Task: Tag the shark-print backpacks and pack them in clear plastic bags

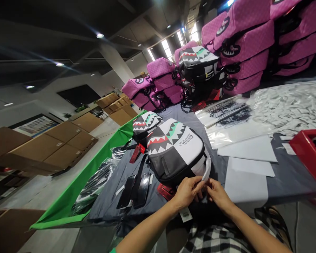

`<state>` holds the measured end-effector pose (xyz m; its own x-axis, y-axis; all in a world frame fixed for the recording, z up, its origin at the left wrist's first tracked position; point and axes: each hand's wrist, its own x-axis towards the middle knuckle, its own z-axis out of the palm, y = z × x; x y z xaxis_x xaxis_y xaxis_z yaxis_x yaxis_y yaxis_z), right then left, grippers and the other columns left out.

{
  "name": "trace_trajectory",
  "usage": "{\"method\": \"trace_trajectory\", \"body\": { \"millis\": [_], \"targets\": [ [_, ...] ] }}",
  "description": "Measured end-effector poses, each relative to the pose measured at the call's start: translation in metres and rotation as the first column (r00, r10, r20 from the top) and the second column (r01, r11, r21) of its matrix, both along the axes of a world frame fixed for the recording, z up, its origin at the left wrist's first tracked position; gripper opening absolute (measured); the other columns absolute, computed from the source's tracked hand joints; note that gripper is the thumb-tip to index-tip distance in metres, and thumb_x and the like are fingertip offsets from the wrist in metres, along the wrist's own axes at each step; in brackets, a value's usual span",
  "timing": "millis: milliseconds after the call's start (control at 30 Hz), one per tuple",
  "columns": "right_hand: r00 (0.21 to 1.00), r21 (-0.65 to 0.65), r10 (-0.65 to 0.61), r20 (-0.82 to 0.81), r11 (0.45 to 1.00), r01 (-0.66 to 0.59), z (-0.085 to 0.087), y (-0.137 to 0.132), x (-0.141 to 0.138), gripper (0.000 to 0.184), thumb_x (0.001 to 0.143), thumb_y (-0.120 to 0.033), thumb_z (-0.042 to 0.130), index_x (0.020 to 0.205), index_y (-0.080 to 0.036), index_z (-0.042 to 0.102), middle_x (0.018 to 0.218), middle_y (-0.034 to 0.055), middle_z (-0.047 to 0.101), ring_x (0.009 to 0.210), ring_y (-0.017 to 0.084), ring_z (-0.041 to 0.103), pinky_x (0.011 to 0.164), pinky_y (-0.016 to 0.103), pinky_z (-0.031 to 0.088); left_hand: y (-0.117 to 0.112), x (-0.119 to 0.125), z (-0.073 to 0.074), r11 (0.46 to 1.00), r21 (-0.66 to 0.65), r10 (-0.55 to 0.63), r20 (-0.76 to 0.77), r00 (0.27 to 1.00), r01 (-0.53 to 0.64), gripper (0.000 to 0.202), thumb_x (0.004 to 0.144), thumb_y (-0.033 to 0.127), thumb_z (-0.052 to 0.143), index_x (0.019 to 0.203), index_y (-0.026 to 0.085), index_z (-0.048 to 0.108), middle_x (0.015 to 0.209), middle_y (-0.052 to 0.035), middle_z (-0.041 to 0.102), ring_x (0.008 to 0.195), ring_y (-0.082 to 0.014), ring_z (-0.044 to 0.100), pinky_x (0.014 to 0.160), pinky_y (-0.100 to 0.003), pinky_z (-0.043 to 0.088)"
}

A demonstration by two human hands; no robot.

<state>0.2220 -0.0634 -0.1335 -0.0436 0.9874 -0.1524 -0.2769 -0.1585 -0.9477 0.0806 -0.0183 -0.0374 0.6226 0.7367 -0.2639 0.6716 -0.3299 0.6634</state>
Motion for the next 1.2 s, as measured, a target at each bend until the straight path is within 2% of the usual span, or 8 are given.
{"method": "trace_trajectory", "body": {
  "millis": [333, 533, 700, 767, 867, 1067, 1133, 1200],
  "targets": [
    [0.964, -0.155, -0.121, -0.235, 0.984, 0.086, 0.002, -0.018, -0.010, 0.052, 0.075, -0.066, 0.074, 0.092, -0.021, 0.054, 0.050, -0.0111, 0.044, 0.035, 0.002, 0.024, 0.034, 0.013, 0.015, -0.004, 0.002, 0.003, 0.994, 0.105, 0.020, -0.050, 0.999, -0.015, 0.031, 0.100, 0.042, 0.046, 0.100, 0.026, 0.073, 0.063, 0.0031, 0.069, 0.055, -0.0130, 0.063, 0.060, -0.020, 0.045],
    [0.653, -0.091, 0.033, -0.757, 0.984, -0.156, 0.008, -0.020, -0.003, 0.032, 0.071, -0.029, 0.085, 0.087, -0.019, 0.059, 0.049, -0.0151, 0.035, 0.036, -0.001, 0.003, 0.027, 0.006, 0.012, -0.001, -0.007, -0.003, 0.995, 0.072, 0.071, 0.063, 0.996, -0.076, 0.056, 0.096, 0.042, 0.058, 0.147, 0.025, 0.046, 0.072, 0.0023, 0.073, 0.064, -0.0168, 0.069, 0.065, -0.022, 0.050],
    [0.504, 0.005, 0.100, -0.858, 0.983, -0.186, 0.000, -0.011, 0.006, 0.012, 0.081, -0.019, 0.070, 0.090, -0.019, 0.062, 0.049, -0.0153, 0.034, 0.035, -0.001, -0.005, 0.026, 0.002, 0.007, -0.002, -0.010, -0.010, 0.979, 0.204, -0.004, 0.027, 1.000, -0.001, 0.041, 0.097, 0.040, 0.058, 0.134, 0.021, 0.059, 0.093, -0.0048, 0.078, 0.078, -0.0207, 0.074, 0.073, -0.028, 0.056],
    [0.539, -0.049, 0.036, -0.841, 0.989, -0.143, 0.000, -0.013, 0.012, 0.015, 0.080, -0.020, 0.074, 0.088, -0.019, 0.062, 0.052, -0.0141, 0.036, 0.037, -0.001, -0.004, 0.027, 0.001, 0.011, -0.005, -0.009, -0.018, 0.918, 0.371, -0.117, -0.089, 0.989, 0.141, 0.040, 0.102, 0.030, 0.045, 0.137, 0.014, 0.058, 0.106, -0.0130, 0.077, 0.095, -0.0255, 0.075, 0.086, -0.035, 0.057],
    [0.642, -0.179, -0.111, -0.758, 0.983, -0.041, 0.010, -0.019, 0.024, 0.024, 0.075, -0.026, 0.077, 0.095, -0.019, 0.065, 0.056, -0.0116, 0.039, 0.039, -0.001, 0.001, 0.029, 0.003, 0.019, -0.010, -0.012, -0.035, 0.688, 0.638, -0.276, -0.210, 0.938, 0.346, 0.048, 0.103, 0.017, 0.028, 0.145, 0.004, 0.048, 0.141, -0.0226, 0.059, 0.136, -0.0301, 0.054, 0.111, -0.044, 0.046],
    [0.790, -0.295, -0.340, -0.509, 0.932, 0.211, 0.040, -0.014, 0.055, 0.058, 0.069, -0.035, 0.074, 0.124, -0.021, 0.062, 0.058, -0.0085, 0.043, 0.039, 0.004, 0.017, 0.029, 0.011, 0.025, -0.022, -0.049, -0.071, 0.165, 0.847, -0.209, -0.471, 0.857, 0.506, 0.054, 0.096, 0.008, 0.038, 0.146, 0.023, 0.052, 0.165, 0.0029, 0.030, 0.155, -0.0154, 0.020, 0.125, -0.035, 0.026],
    [0.827, -0.284, -0.411, -0.384, 0.905, 0.318, 0.042, -0.001, 0.068, 0.061, 0.064, -0.036, 0.079, 0.121, -0.022, 0.061, 0.064, -0.0053, 0.053, 0.042, 0.006, 0.032, 0.033, 0.013, 0.031, -0.032, -0.065, -0.069, 0.169, 0.817, -0.256, -0.504, 0.825, 0.552, 0.048, 0.098, 0.014, 0.042, 0.142, 0.028, 0.056, 0.163, 0.0064, 0.033, 0.155, -0.0150, 0.022, 0.126, -0.036, 0.026],
    [0.861, -0.190, -0.477, -0.179, 0.875, 0.445, 0.038, 0.018, 0.079, 0.060, 0.063, -0.038, 0.080, 0.117, -0.023, 0.061, 0.079, 0.0008, 0.064, 0.057, 0.011, 0.053, 0.043, 0.017, 0.045, -0.037, -0.077, -0.055, 0.291, 0.781, -0.362, -0.445, 0.819, 0.553, 0.043, 0.100, 0.025, 0.045, 0.141, 0.033, 0.057, 0.158, 0.0040, 0.044, 0.152, -0.0183, 0.029, 0.126, -0.043, 0.024]
  ]
}}
